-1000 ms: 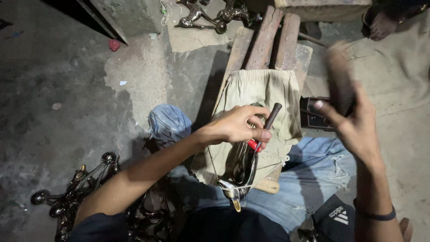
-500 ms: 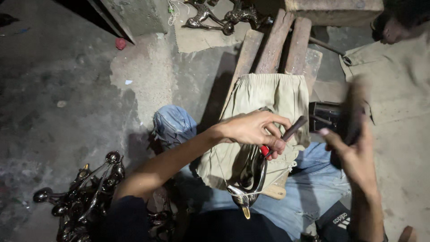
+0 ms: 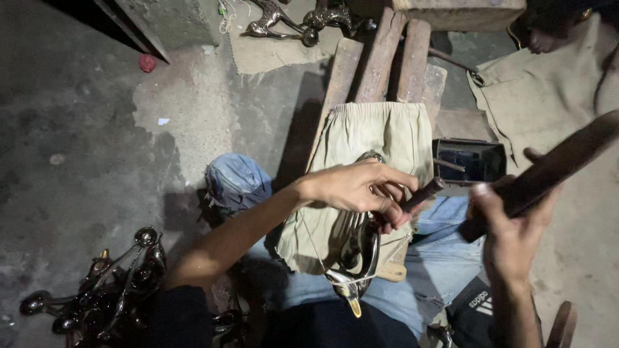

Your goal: The person sits on the floor holding a punch against the neck of a polished cast metal figurine and repeatedly strikes it with a wooden mallet to shape it. They reposition the figurine and the punch several times and continue hammering different spots on the piece.

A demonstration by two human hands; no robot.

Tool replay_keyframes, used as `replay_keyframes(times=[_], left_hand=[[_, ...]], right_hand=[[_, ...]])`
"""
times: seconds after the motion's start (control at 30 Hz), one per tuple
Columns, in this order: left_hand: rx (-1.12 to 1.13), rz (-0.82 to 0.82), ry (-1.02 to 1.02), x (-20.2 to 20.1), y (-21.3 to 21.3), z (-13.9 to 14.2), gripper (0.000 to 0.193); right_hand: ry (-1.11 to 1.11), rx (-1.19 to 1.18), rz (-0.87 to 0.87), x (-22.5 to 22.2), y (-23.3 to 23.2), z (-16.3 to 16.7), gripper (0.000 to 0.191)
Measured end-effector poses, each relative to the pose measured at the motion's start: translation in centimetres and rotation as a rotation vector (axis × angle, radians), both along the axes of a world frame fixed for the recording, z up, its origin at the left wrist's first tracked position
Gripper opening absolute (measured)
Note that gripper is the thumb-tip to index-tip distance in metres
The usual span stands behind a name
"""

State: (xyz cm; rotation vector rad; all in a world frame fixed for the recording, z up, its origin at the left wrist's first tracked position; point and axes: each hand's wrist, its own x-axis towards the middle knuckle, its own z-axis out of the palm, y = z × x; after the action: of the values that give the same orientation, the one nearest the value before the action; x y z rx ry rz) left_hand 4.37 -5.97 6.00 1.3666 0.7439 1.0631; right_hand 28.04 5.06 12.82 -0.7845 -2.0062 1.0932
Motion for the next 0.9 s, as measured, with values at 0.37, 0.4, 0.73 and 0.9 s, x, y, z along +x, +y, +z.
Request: replay_keyframes(times=[0.37,0.4,0.73,0.9], left_hand=[[0.167,-0.14,-0.128,0.2,-0.1,-1.3,0.019],[0.148,-0.134,-0.133,0.2,-0.2,-1.3,0.021],[0.101,0.08,-0.336,-0.4,-1.2,-2.0,0.022],[-0.024,0.109,-0.395,-0.1,-1.9,-1.8,0.035]], right_hand=[[-0.399,0.662,0.106,3.8,0.8,1.4,0.038],[-0.363,0.602,0.077,3.9,0.7,1.6,0.035],[-0.382,0.281,0.019,2.1,0.1,3.3,0.054],[-0.334,0.192,0.006,1.6,1.3,2.2,0.05]])
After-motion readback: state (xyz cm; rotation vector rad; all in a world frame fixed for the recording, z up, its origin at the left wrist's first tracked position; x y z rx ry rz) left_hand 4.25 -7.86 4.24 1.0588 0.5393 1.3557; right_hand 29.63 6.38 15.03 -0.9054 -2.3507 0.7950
